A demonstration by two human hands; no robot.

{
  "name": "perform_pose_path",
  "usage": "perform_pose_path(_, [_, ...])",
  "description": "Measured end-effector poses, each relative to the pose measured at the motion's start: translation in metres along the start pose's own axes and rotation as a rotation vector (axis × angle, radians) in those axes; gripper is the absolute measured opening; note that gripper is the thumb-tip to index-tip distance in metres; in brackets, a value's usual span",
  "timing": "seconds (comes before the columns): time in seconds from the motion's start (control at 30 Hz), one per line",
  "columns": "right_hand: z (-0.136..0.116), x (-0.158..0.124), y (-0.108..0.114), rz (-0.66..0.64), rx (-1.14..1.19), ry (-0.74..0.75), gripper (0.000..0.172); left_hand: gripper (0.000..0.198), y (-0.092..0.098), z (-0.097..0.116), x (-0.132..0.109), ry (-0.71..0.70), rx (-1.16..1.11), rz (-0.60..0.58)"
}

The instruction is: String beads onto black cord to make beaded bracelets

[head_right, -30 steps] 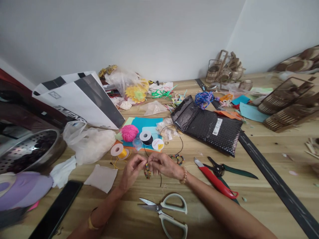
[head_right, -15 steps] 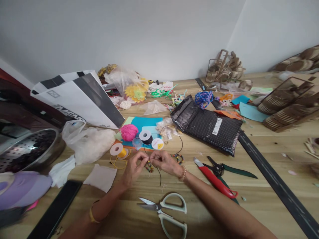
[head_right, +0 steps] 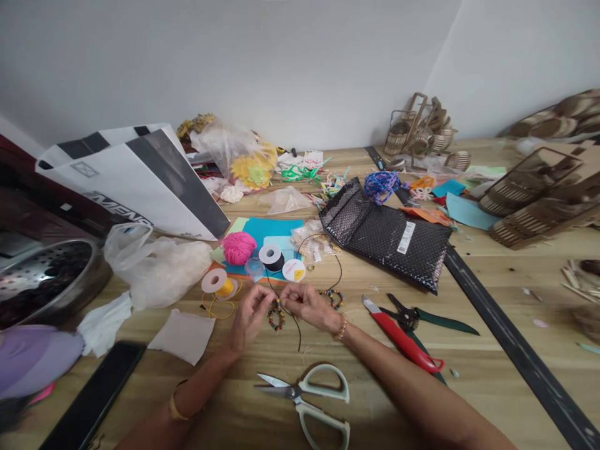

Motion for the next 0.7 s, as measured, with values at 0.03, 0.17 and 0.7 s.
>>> perform_pose_path(0.03, [0.000,0.000,0.000,-0.005,0.002,-0.003,0.036,0.022,0.000,0.000,0.000,0.007,-0.008,-0.012])
perform_pose_path(0.17, [-0.005,0.000,-0.001,-0.041,0.011,0.011,0.041,0.020,-0.003,0.001,0.002,0.031,-0.086,-0.087])
perform_pose_path(0.7, [-0.016,-0.002,-0.006,-0.096,0.010,0.072,0.041,0.018,-0.008,0.010,-0.005,0.046,-0.170,-0.196])
Point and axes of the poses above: each hand's wrist, its own x-axis towards the middle knuckle, its own y-axis out of the back of the hand, z = x × y, the point moved 6 cm from there along x, towards the middle knuckle, and after that the axes turned 9 degrees about y, right-handed, at the moved point
